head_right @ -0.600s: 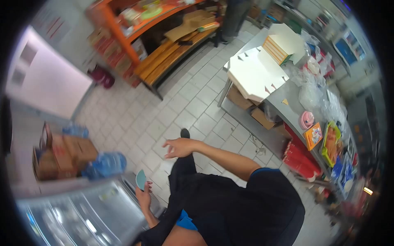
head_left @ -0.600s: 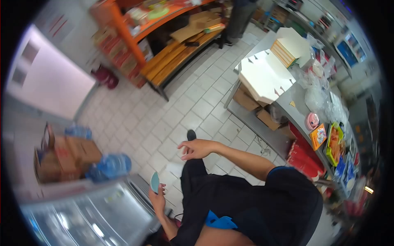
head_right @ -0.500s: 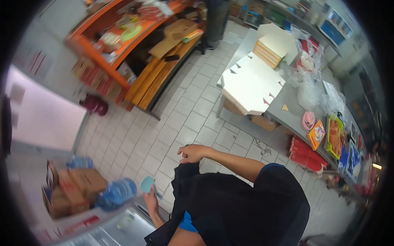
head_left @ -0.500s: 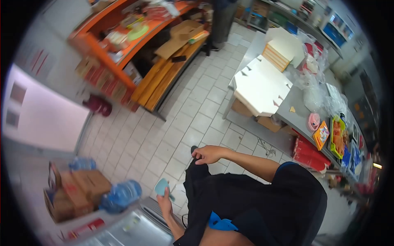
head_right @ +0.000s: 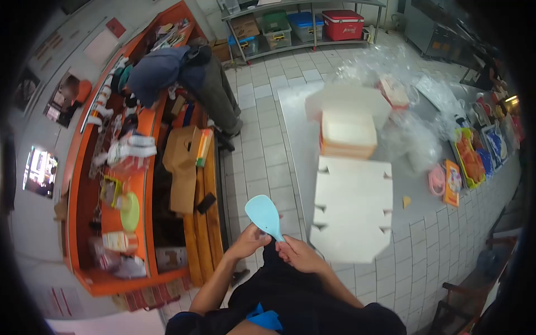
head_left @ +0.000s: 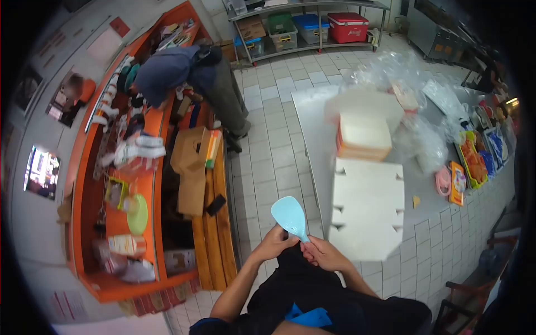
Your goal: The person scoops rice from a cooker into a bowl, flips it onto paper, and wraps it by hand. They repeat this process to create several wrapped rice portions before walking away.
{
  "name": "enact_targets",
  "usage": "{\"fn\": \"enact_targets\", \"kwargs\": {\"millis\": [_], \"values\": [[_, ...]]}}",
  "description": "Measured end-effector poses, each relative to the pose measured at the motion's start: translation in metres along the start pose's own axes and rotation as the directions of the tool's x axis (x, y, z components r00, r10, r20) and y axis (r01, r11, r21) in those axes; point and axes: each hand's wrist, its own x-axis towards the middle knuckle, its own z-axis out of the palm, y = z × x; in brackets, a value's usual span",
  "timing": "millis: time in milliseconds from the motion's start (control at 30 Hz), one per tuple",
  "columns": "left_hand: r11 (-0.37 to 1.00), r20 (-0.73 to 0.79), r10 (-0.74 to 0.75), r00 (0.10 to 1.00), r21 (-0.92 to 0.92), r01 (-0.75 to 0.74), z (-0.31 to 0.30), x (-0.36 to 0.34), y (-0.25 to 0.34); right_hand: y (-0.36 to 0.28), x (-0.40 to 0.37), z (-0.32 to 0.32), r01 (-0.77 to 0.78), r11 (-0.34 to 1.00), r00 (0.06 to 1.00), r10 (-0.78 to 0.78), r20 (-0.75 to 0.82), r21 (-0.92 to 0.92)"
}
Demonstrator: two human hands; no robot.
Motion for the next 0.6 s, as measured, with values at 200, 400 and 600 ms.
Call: {"fn": "enact_targets", "kwargs": {"millis": [200, 400, 600], "values": [[0.831, -0.335, -0.274, 0.902, 0.389, 0.397, -0.201, 0.019, 0.002, -0.112, 0.129, -0.005, 0.073, 0.970, 0.932, -0.148, -0.330, -0.230], [0.890, -0.433, -0.414, 0.801, -0.009, 0.455, -0.364, 0.131, 0.021, -0.195, 0.306, -0.085, 0.258, 0.883, 0.833, -0.409, -0.372, -0.393], [0.956, -0.178, -0.128, 0.976, 0.240, 0.169, -0.479, 0.381, 0.066, -0.273, 0.445, -0.172, -0.064, 0.954, 0.741, -0.151, -0.655, -0.292]]}}
